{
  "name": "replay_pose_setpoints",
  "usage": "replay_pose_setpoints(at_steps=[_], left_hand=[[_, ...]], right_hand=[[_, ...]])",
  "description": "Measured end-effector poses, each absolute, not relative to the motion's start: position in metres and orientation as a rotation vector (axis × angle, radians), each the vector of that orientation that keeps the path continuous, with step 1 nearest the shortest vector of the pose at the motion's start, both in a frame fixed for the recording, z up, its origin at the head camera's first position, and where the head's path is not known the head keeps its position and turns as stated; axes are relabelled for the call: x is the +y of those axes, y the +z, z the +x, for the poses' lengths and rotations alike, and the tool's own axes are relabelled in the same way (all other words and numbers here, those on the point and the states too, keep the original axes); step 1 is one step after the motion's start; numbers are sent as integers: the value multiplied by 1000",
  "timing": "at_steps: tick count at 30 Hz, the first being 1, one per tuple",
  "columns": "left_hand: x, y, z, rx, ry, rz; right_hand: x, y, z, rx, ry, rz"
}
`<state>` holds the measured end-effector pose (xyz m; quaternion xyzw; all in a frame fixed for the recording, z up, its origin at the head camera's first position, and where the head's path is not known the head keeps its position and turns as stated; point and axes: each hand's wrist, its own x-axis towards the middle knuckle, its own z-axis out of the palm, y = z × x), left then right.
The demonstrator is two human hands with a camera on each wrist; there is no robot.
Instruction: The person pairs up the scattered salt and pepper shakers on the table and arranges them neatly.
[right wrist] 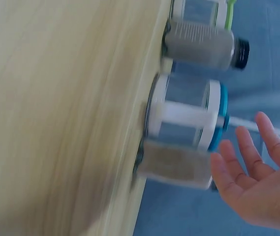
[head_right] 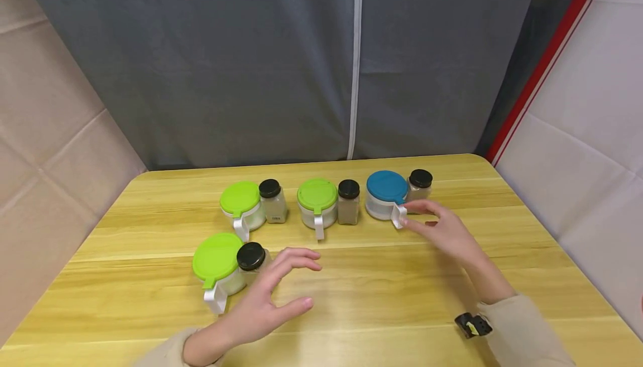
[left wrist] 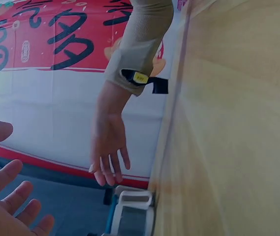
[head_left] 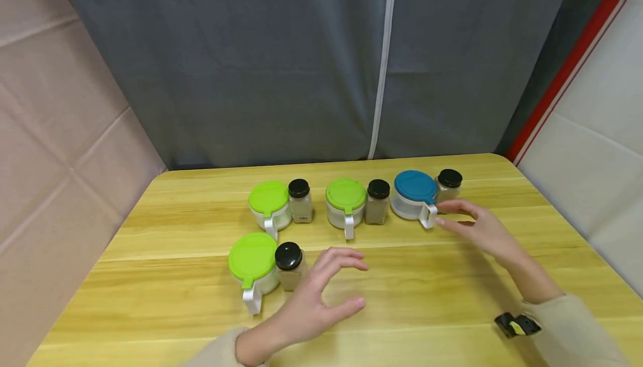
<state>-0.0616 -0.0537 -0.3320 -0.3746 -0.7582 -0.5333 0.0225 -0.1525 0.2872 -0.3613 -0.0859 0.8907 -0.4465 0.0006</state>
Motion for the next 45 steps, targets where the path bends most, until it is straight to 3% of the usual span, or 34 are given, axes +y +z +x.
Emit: replay_pose_setpoints(at_steps=[5, 9, 22, 28, 45], left_hand=[[-39, -344, -64, -2381, -1693, -1137], [-28, -353, -71, -2351, -1724, -1137], [13, -379, -104, -2563, -1733, -934], [32, -386, -119, -2677, -1721, -745], [73, -393, -148, -2765, -1743, -526]], right_hand=[[347, -421, -185, 2899, -1316, -137], [371, -433, -194, 2908, -1293, -62], [355, -355, -158, 2710, -1317, -156], [362, -353, -163, 2666, -1329, -153], [363, -364, -187, 2580, -1462, -159]])
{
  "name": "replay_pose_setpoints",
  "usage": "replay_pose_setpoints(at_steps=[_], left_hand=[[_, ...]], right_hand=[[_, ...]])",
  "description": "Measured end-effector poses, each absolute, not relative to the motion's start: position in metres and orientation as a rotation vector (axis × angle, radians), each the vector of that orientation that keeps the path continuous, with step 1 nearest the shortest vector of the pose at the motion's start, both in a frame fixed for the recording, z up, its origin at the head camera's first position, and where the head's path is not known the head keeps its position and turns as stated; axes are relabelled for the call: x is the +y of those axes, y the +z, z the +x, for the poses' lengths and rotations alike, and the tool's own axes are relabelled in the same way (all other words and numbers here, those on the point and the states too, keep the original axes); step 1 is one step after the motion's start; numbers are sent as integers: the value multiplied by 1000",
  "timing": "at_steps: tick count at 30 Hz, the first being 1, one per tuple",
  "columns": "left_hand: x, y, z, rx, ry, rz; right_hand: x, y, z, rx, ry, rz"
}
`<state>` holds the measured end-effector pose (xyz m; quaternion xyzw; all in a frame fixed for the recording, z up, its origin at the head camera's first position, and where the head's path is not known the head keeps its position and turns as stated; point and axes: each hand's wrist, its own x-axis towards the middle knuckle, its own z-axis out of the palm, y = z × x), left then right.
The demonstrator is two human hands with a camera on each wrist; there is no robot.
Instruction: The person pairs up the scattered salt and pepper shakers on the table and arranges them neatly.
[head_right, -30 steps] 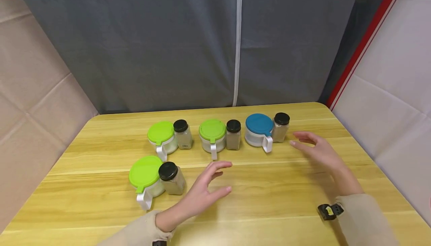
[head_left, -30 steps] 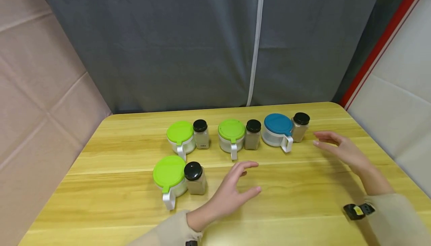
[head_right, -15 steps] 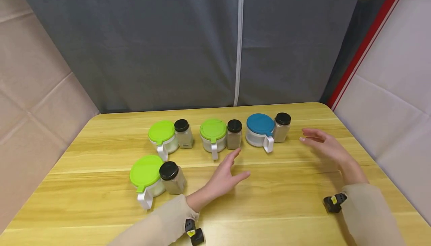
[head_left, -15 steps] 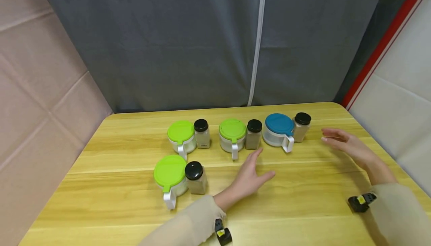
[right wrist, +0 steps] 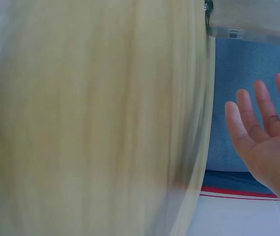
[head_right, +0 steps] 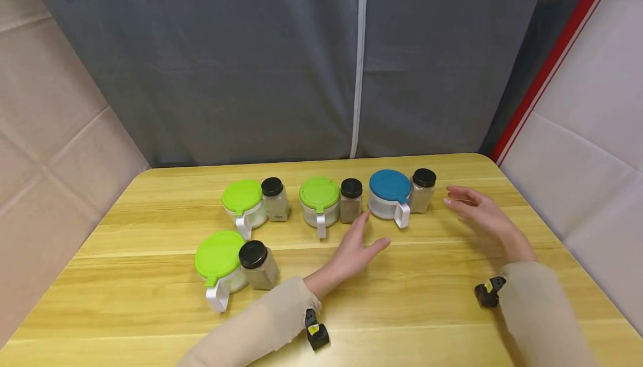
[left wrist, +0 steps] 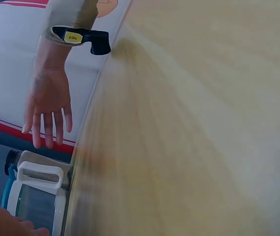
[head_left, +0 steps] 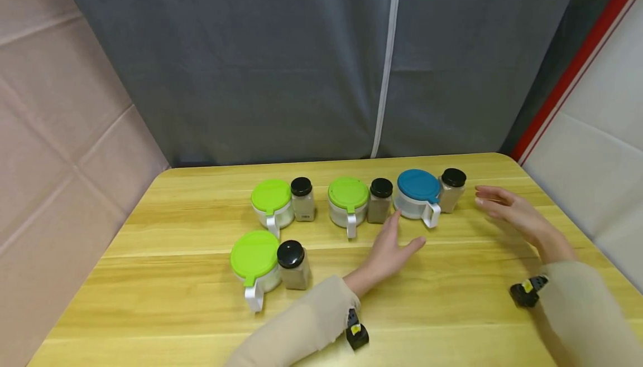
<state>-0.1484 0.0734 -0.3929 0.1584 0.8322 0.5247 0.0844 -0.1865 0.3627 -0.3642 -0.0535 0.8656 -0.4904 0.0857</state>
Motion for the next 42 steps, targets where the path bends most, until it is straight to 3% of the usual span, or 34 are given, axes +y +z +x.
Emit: replay_pose_setpoints(at_steps=[21, 32, 42], left_hand=[[106, -397, -172, 2459, 1850, 477], [123, -391, -185, 2426, 1938, 240], [131, -395, -195, 2425, 2061, 201]], right_hand=[[344, -360, -201, 2588, -1569, -198], [339, -360, -208, 2579, -1562, -154], [335, -360, -210, 2570, -1571, -148]])
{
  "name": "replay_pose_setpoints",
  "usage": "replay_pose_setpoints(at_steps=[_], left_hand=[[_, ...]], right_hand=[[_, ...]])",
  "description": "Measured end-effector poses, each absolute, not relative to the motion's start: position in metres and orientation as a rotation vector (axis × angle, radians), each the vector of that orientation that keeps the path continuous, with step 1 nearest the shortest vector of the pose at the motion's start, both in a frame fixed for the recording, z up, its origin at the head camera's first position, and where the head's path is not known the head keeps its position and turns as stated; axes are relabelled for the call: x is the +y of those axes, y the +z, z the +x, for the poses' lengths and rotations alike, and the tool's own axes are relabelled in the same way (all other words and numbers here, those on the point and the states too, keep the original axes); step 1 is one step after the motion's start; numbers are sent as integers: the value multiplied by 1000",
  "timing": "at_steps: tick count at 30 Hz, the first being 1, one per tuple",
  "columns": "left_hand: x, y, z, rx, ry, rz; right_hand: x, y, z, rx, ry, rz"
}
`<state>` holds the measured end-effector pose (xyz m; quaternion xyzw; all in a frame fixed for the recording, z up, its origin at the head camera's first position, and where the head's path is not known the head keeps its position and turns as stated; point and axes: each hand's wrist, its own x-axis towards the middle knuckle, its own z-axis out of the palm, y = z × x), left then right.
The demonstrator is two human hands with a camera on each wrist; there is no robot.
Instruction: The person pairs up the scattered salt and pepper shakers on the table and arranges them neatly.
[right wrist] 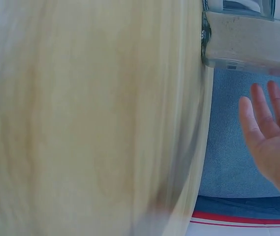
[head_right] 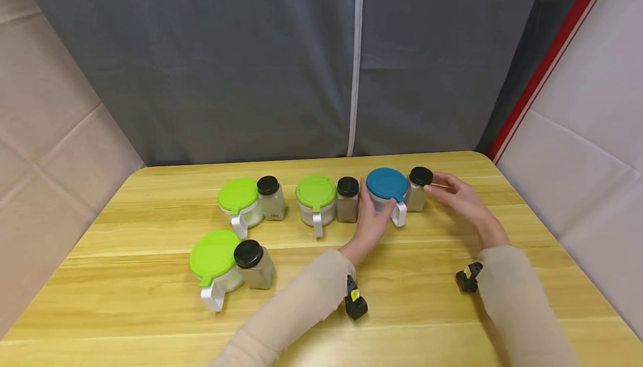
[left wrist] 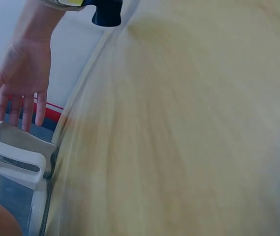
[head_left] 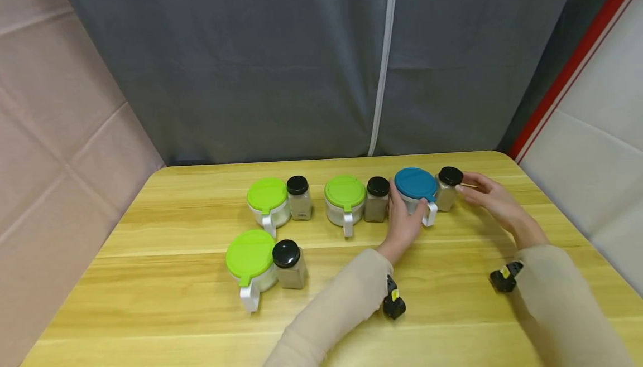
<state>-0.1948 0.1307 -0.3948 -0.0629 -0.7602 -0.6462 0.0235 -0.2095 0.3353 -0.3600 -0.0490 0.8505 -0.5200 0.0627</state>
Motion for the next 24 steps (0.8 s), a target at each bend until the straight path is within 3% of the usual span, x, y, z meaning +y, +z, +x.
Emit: replay_pose_setpoints(at_steps=[24], left_hand=[[136, -403, -202, -2301, -1822, -248]], right_hand=[[330, -357, -208, 2644, -1637, -129]])
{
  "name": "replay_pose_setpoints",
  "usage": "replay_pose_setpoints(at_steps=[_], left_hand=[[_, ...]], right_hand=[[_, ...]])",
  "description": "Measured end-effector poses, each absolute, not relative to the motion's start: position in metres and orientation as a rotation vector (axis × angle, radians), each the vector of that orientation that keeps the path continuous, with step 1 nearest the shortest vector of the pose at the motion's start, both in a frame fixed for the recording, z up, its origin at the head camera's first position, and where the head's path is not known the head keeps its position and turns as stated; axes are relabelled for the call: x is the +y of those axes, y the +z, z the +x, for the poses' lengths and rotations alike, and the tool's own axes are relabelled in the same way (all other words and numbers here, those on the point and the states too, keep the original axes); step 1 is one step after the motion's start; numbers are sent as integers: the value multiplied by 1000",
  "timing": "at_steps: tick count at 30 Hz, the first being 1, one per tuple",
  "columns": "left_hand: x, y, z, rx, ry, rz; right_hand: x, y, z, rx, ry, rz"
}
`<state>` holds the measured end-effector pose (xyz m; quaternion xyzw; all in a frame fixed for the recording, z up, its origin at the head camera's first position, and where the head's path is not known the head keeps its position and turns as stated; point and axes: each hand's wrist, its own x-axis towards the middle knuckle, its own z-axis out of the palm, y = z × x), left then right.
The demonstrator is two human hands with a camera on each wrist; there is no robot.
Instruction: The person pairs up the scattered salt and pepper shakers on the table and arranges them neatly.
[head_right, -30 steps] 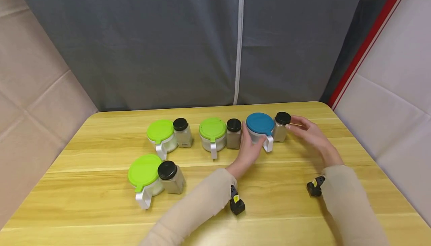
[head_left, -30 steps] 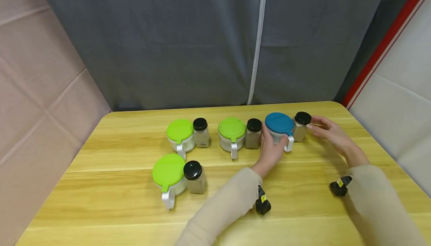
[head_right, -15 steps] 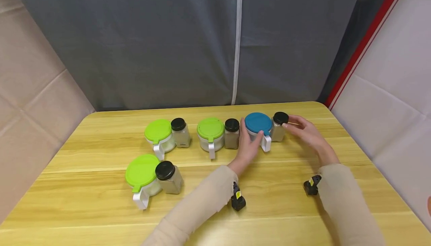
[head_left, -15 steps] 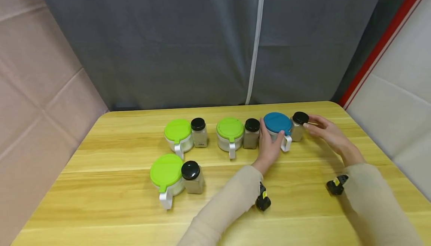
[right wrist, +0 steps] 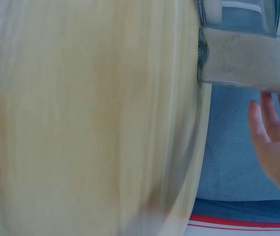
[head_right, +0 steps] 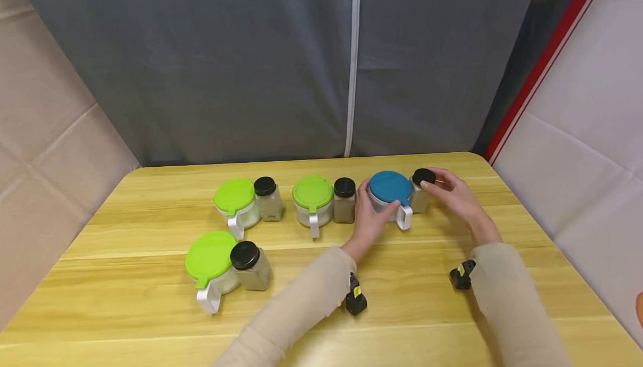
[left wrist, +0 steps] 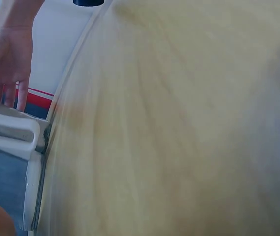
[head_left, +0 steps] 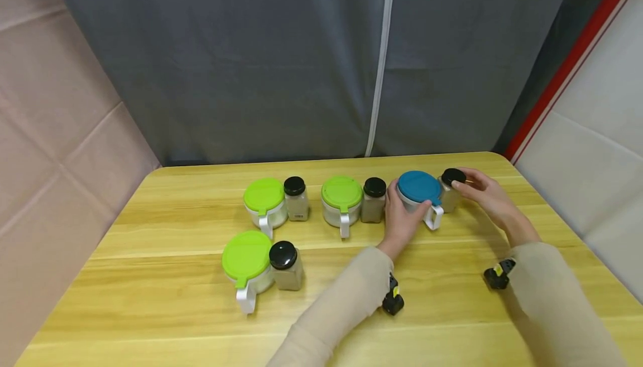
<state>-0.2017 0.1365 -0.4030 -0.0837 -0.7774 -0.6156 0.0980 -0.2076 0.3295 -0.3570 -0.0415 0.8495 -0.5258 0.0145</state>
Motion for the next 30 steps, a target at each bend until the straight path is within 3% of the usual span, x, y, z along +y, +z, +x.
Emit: replay_pose_setpoints(at_steps=[14, 30], left_hand=[[139, -403, -201, -2450, -1577, -289], [135, -397, -210, -2542, -1627, -364]], right_hand=[[335, -356, -205, 2655, -1578, -124], [335, -357, -209, 2759, -1481, -144]])
